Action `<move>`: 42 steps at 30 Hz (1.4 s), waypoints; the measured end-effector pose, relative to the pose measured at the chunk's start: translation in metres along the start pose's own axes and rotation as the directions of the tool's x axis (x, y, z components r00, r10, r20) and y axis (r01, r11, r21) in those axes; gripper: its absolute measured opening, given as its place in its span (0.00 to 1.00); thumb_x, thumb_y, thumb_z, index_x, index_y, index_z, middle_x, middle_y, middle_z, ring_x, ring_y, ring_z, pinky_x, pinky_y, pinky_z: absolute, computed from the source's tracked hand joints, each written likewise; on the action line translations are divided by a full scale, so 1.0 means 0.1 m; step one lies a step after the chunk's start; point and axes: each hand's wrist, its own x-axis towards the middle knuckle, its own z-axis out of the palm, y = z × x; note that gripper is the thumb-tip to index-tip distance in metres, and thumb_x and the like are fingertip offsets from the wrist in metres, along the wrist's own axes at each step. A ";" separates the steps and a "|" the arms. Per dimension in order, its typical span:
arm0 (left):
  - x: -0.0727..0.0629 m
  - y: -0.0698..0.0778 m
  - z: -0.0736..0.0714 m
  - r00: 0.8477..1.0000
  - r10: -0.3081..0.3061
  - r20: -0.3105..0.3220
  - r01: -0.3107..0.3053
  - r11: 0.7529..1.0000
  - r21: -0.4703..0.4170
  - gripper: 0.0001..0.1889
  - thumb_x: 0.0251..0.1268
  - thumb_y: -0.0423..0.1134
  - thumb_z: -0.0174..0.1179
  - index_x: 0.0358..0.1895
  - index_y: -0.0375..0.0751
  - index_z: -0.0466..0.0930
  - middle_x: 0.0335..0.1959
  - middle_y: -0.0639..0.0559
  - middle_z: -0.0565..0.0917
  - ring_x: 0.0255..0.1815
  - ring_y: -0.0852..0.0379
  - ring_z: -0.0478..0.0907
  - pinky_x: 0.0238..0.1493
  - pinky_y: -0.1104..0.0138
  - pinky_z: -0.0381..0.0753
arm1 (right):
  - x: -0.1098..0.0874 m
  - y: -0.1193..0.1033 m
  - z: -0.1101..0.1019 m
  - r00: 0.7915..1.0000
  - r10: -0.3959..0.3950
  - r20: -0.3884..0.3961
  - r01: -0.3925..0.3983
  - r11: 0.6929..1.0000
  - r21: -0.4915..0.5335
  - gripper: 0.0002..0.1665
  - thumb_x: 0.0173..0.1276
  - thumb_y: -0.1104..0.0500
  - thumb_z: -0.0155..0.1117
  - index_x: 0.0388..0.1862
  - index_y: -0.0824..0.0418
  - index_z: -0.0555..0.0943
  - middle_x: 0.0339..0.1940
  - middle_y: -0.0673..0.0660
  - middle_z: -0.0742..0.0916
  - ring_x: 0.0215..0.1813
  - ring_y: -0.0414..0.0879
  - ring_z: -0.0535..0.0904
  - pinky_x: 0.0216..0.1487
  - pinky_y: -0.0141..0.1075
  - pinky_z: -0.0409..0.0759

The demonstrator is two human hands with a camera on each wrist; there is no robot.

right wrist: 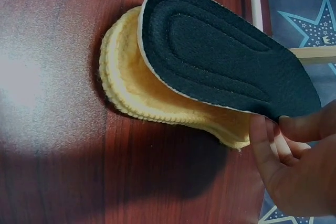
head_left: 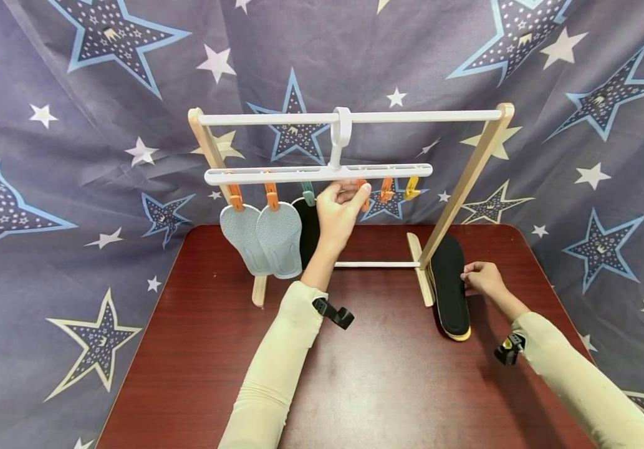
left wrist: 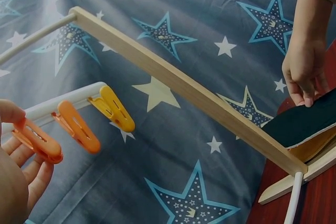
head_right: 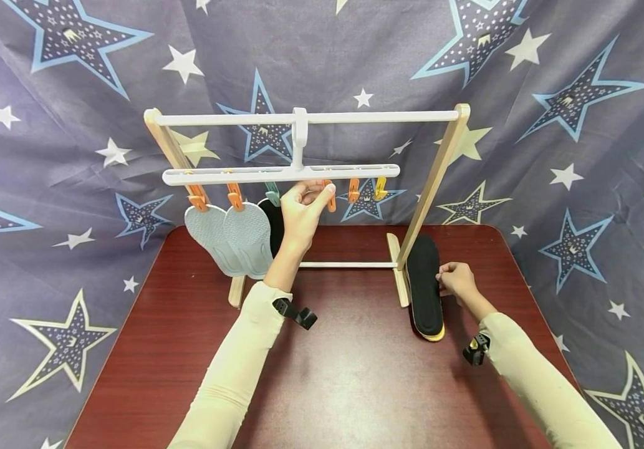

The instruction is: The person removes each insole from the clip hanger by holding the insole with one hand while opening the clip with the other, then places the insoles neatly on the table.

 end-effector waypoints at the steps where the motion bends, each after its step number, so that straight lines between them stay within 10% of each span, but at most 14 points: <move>1: 0.00 0.00 0.00 1.000 0.001 0.001 -0.001 1.000 0.000 0.11 0.62 0.28 0.67 0.43 0.21 0.83 0.37 0.32 0.84 0.32 0.62 0.82 0.36 0.75 0.85 | 0.00 0.00 0.00 1.000 0.005 -0.006 -0.005 1.000 0.001 0.11 0.71 0.71 0.55 0.46 0.80 0.73 0.23 0.50 0.81 0.26 0.40 0.79 0.32 0.43 0.90; 15: 0.00 0.00 -0.01 1.000 0.002 0.000 -0.002 1.000 0.022 0.11 0.62 0.28 0.67 0.43 0.23 0.83 0.37 0.35 0.85 0.32 0.64 0.82 0.38 0.74 0.84 | 0.01 0.02 0.03 1.000 0.004 -0.031 -0.004 1.000 -0.002 0.04 0.68 0.71 0.55 0.33 0.72 0.76 0.24 0.52 0.80 0.25 0.41 0.78 0.29 0.42 0.89; 42: 0.00 0.01 0.00 1.000 -0.001 -0.002 0.001 1.000 0.023 0.11 0.61 0.29 0.68 0.42 0.22 0.83 0.35 0.38 0.85 0.31 0.66 0.82 0.37 0.75 0.84 | 0.01 0.03 0.03 0.998 0.053 0.020 -0.052 0.996 -0.067 0.07 0.71 0.70 0.52 0.42 0.76 0.73 0.24 0.51 0.80 0.27 0.41 0.78 0.32 0.42 0.89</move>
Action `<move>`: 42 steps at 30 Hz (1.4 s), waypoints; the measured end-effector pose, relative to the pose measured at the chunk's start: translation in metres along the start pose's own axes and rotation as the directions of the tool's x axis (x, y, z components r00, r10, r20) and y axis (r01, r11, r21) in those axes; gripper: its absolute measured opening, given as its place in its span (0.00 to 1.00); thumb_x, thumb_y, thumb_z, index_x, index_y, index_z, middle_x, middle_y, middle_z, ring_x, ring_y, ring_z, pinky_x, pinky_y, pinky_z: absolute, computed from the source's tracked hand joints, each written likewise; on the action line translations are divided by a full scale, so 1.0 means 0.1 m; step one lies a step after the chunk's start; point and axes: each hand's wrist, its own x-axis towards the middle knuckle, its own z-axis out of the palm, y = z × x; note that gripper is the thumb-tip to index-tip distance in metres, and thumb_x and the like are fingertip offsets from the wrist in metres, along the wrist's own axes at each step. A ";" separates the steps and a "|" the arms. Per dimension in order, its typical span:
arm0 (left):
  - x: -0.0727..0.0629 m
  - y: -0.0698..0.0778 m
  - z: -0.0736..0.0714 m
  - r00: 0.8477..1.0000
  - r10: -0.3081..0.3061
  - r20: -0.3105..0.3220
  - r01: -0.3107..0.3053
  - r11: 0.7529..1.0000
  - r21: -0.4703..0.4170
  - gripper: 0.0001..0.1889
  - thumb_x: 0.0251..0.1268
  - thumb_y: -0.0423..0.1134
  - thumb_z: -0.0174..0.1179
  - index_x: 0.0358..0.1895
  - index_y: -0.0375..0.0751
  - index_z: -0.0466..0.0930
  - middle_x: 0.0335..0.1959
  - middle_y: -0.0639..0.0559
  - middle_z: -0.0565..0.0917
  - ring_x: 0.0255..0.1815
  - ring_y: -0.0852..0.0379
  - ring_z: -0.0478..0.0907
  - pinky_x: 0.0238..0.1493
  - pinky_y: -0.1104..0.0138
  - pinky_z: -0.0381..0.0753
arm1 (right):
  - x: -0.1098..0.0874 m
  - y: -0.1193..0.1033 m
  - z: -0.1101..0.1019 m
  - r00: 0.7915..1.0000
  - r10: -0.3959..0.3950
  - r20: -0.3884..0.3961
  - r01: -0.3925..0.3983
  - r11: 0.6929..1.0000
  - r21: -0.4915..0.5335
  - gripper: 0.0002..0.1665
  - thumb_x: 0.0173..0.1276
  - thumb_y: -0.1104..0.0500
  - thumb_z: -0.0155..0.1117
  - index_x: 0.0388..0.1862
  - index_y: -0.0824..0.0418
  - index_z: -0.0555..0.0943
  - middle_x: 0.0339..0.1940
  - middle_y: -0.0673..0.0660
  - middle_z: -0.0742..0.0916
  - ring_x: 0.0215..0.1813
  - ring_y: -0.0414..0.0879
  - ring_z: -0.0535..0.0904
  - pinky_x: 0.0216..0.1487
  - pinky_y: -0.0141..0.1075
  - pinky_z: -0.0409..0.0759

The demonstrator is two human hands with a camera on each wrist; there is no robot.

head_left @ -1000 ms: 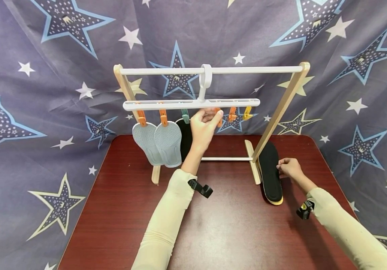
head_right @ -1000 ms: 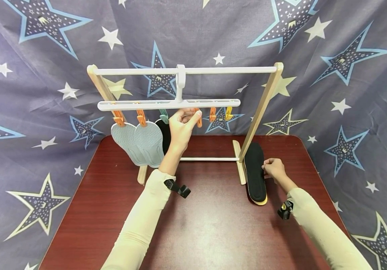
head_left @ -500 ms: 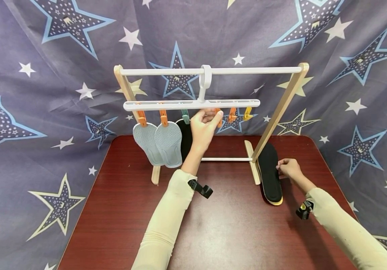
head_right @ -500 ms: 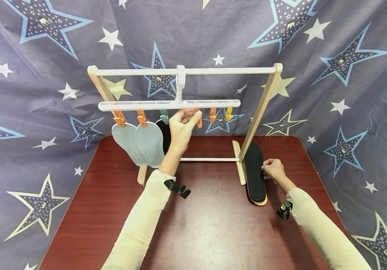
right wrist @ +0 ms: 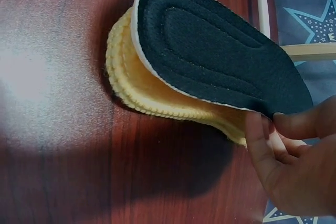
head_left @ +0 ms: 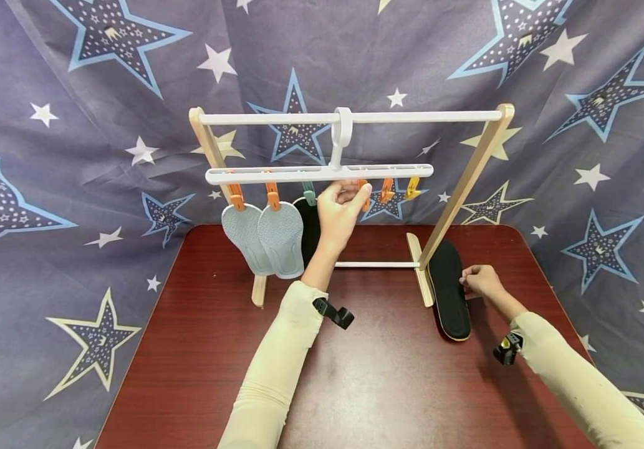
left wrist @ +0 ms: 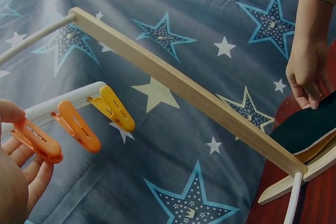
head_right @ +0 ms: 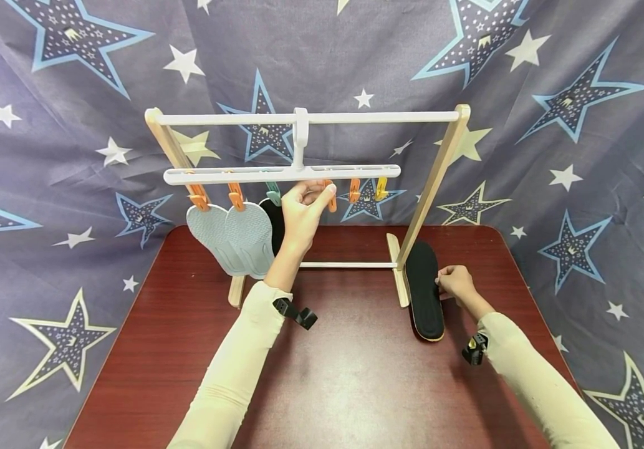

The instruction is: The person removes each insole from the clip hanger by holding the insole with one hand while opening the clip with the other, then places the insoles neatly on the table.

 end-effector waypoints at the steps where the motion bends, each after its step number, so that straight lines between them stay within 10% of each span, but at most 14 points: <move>1: 0.00 0.00 0.00 1.000 0.000 0.000 0.000 1.000 0.002 0.11 0.61 0.29 0.68 0.42 0.22 0.83 0.35 0.37 0.85 0.31 0.66 0.82 0.37 0.75 0.84 | 0.00 0.00 0.00 1.000 0.001 0.002 -0.001 1.000 0.000 0.07 0.71 0.70 0.52 0.43 0.77 0.73 0.23 0.51 0.80 0.27 0.41 0.78 0.32 0.42 0.89; 42: -0.01 0.01 -0.01 1.000 -0.012 -0.002 0.012 1.000 0.014 0.11 0.61 0.29 0.68 0.43 0.23 0.83 0.37 0.38 0.84 0.33 0.65 0.83 0.39 0.75 0.84 | 0.10 0.10 0.04 0.998 0.052 -0.027 -0.053 0.998 -0.041 0.13 0.70 0.66 0.55 0.44 0.76 0.79 0.28 0.57 0.86 0.27 0.42 0.80 0.31 0.39 0.89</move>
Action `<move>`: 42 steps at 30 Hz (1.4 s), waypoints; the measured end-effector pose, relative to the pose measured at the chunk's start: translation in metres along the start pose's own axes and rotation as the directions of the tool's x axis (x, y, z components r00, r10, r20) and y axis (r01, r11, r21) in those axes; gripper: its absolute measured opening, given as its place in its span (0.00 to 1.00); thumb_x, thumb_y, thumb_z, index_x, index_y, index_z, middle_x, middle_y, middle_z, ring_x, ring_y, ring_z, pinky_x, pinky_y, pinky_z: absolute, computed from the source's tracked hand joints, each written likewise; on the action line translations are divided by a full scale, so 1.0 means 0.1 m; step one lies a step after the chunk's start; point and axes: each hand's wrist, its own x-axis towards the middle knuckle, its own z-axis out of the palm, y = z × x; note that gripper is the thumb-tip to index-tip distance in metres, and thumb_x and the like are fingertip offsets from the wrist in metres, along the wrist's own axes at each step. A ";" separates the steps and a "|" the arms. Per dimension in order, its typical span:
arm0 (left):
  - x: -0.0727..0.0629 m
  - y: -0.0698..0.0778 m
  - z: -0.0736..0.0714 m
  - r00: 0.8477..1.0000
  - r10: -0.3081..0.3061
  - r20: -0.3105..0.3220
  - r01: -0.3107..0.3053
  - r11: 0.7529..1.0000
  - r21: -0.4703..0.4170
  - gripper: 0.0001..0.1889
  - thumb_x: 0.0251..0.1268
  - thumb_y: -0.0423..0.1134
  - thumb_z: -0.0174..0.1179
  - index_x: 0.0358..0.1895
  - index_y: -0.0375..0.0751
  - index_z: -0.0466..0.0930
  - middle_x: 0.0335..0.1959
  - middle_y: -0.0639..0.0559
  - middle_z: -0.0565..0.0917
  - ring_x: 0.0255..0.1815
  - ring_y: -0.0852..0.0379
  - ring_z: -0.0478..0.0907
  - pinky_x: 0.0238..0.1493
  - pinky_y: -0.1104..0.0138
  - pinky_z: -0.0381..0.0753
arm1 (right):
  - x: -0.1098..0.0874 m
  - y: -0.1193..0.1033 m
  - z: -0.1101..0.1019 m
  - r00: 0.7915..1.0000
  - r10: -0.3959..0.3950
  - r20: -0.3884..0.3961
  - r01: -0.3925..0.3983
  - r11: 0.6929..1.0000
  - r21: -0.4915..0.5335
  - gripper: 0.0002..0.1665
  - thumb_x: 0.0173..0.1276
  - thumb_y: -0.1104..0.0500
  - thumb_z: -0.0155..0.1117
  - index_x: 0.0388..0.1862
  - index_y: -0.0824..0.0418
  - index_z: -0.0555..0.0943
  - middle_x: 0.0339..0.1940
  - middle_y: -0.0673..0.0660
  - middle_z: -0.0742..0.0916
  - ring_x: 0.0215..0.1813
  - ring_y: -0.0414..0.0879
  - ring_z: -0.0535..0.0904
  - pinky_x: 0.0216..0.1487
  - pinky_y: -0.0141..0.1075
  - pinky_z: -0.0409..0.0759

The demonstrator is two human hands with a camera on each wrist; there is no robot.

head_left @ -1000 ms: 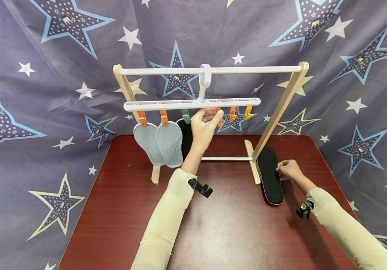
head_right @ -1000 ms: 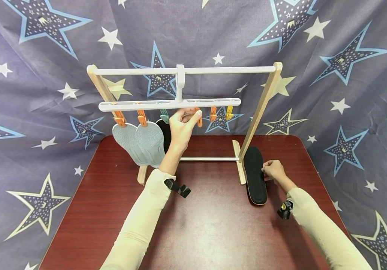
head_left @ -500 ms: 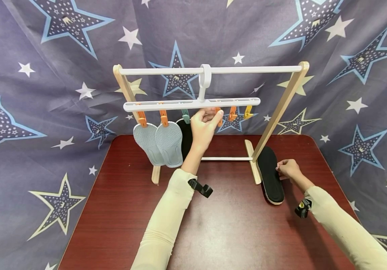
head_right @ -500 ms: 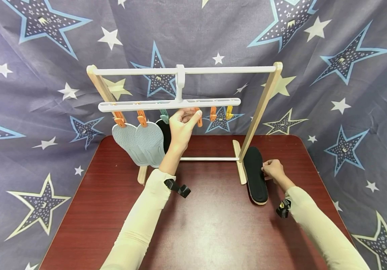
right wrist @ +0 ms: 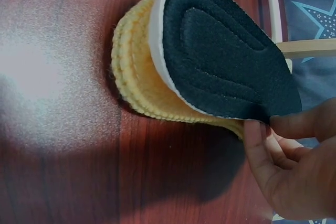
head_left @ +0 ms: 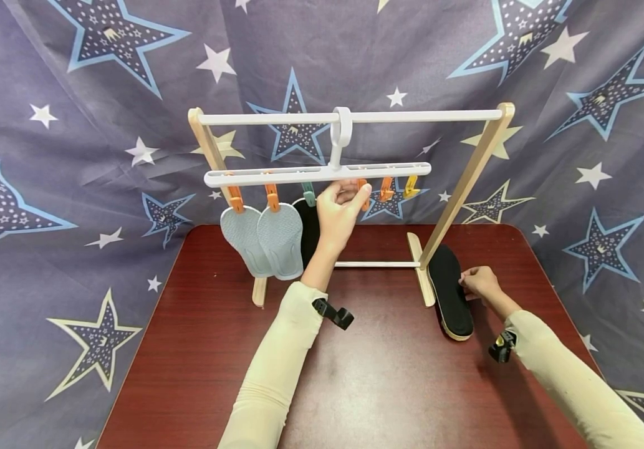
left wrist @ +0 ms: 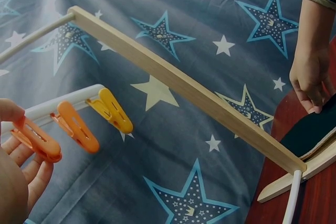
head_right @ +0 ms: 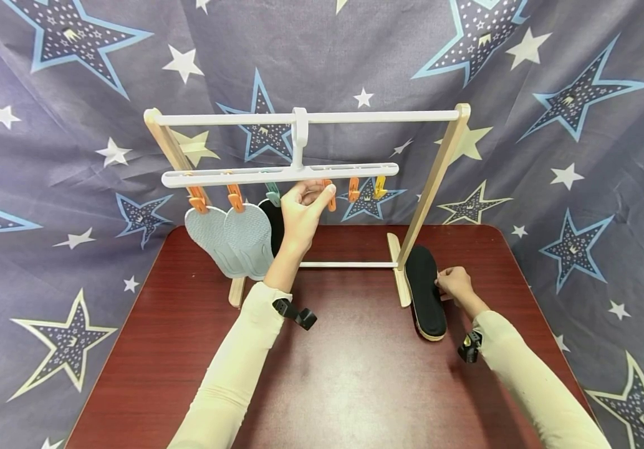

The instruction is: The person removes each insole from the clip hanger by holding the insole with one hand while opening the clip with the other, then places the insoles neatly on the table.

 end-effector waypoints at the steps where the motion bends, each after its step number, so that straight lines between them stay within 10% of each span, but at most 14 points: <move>1: 0.00 0.00 0.00 1.000 0.000 -0.001 0.000 1.000 0.001 0.11 0.61 0.29 0.69 0.43 0.23 0.83 0.37 0.38 0.85 0.33 0.65 0.83 0.39 0.75 0.84 | 0.00 0.00 0.00 1.000 0.002 -0.001 -0.002 1.000 0.001 0.13 0.71 0.65 0.55 0.45 0.76 0.79 0.29 0.57 0.86 0.27 0.42 0.81 0.31 0.39 0.89; 42: -0.04 -0.02 0.00 0.999 -0.042 0.022 0.044 0.996 -0.078 0.16 0.61 0.29 0.69 0.50 0.22 0.81 0.39 0.44 0.84 0.36 0.65 0.83 0.44 0.75 0.84 | -0.02 0.00 0.03 1.000 0.016 -0.014 -0.016 1.000 0.002 0.14 0.71 0.65 0.59 0.45 0.78 0.80 0.19 0.50 0.81 0.24 0.39 0.79 0.27 0.37 0.88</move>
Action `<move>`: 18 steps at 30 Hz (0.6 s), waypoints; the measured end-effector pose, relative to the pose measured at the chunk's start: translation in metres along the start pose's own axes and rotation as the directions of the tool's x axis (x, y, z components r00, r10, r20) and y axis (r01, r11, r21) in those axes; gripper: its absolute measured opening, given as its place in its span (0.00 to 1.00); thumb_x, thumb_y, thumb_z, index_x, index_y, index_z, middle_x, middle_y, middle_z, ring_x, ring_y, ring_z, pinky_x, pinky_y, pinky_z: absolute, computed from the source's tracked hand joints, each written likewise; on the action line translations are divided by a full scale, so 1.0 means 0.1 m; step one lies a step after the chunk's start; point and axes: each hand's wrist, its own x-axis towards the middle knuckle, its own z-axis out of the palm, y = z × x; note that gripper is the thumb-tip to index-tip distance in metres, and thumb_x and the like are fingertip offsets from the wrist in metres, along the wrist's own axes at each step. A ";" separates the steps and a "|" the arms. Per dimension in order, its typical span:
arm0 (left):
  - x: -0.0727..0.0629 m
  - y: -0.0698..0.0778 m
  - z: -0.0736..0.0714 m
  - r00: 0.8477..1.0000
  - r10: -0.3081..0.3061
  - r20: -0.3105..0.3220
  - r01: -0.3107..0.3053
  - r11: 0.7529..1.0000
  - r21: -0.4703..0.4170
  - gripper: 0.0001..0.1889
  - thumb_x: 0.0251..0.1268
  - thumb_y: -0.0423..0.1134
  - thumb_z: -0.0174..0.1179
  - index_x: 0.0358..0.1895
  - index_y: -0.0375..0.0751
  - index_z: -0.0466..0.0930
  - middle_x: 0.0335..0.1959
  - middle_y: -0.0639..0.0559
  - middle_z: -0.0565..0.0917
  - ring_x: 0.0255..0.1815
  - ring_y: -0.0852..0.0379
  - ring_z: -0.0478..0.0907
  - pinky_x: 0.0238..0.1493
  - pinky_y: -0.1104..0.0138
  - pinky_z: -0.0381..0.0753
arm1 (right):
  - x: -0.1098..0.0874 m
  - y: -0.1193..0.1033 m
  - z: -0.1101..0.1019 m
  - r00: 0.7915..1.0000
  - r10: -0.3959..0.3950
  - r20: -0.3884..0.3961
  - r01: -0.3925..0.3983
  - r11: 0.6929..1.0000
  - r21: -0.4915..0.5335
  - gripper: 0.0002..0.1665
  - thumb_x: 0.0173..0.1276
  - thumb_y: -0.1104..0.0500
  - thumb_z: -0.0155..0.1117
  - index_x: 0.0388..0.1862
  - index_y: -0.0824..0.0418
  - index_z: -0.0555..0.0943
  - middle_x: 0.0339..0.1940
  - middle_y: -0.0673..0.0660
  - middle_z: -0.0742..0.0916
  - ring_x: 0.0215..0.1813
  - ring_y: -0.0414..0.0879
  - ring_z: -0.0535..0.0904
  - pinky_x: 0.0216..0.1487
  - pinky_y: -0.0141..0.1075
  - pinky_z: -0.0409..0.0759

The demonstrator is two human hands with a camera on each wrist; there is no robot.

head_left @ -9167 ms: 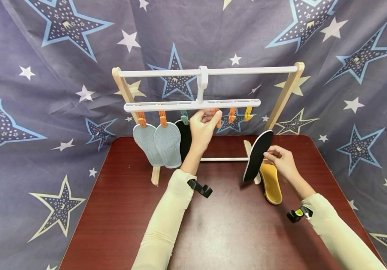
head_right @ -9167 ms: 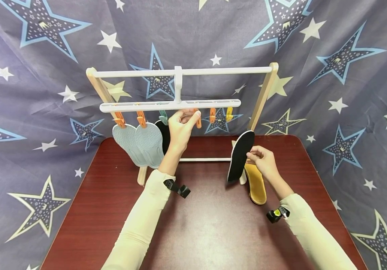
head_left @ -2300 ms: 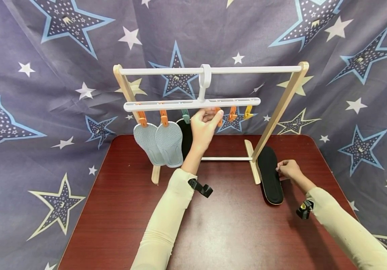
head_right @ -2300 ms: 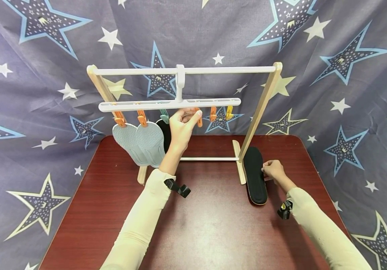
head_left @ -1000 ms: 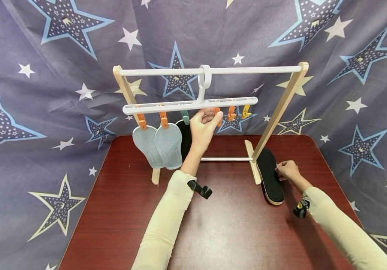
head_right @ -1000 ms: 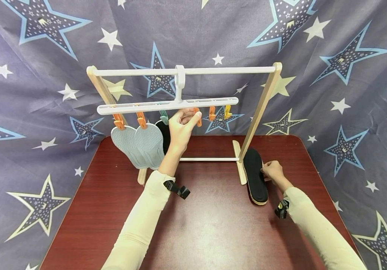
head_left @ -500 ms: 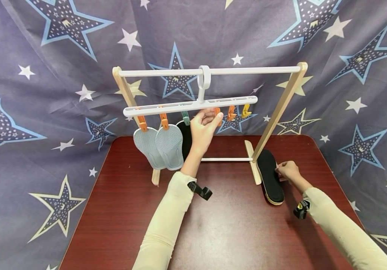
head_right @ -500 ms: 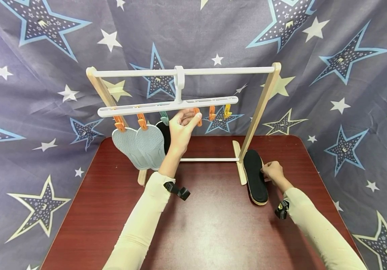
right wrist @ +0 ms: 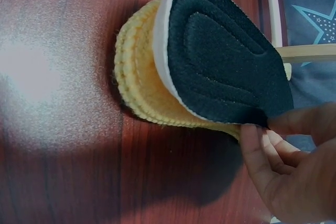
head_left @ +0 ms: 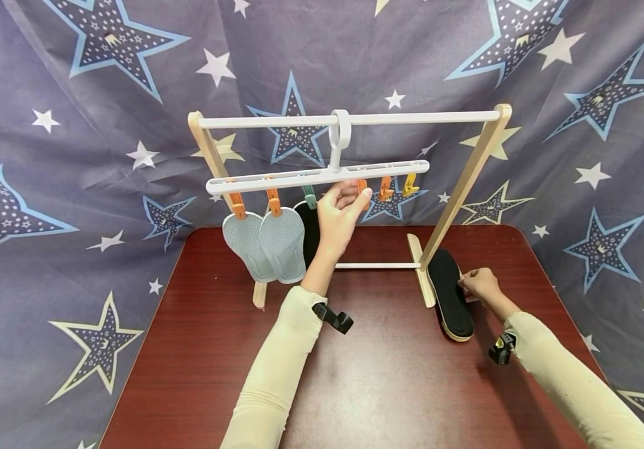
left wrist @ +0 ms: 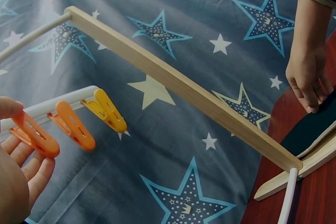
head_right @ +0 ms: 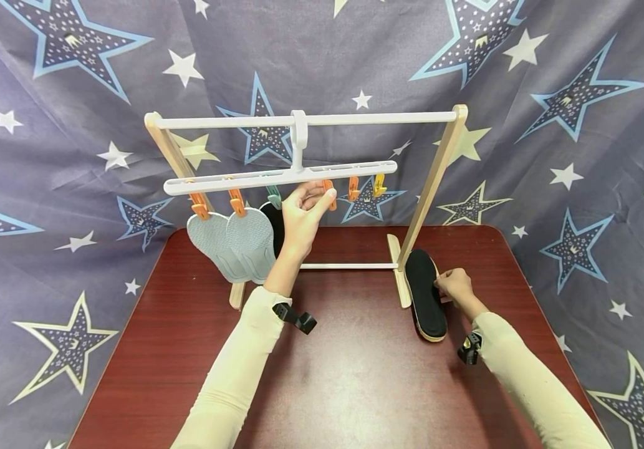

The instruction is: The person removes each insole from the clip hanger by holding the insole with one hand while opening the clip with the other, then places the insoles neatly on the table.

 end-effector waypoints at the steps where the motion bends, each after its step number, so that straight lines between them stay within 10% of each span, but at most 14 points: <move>1: 0.00 0.00 0.00 1.000 0.000 0.002 0.000 1.000 -0.002 0.16 0.61 0.28 0.69 0.50 0.22 0.81 0.39 0.44 0.83 0.36 0.65 0.83 0.44 0.75 0.84 | 0.00 0.00 0.00 1.000 -0.002 0.001 0.002 1.000 0.000 0.14 0.71 0.65 0.59 0.45 0.78 0.80 0.19 0.50 0.81 0.24 0.39 0.79 0.27 0.37 0.88; 18: 0.00 -0.01 0.01 1.000 -0.006 0.006 0.007 1.000 -0.014 0.17 0.61 0.28 0.68 0.51 0.22 0.80 0.38 0.46 0.83 0.36 0.65 0.83 0.43 0.76 0.84 | 0.05 0.04 -0.02 1.000 -0.007 0.016 0.006 1.000 0.023 0.13 0.68 0.66 0.61 0.45 0.76 0.80 0.19 0.50 0.83 0.24 0.39 0.80 0.27 0.37 0.88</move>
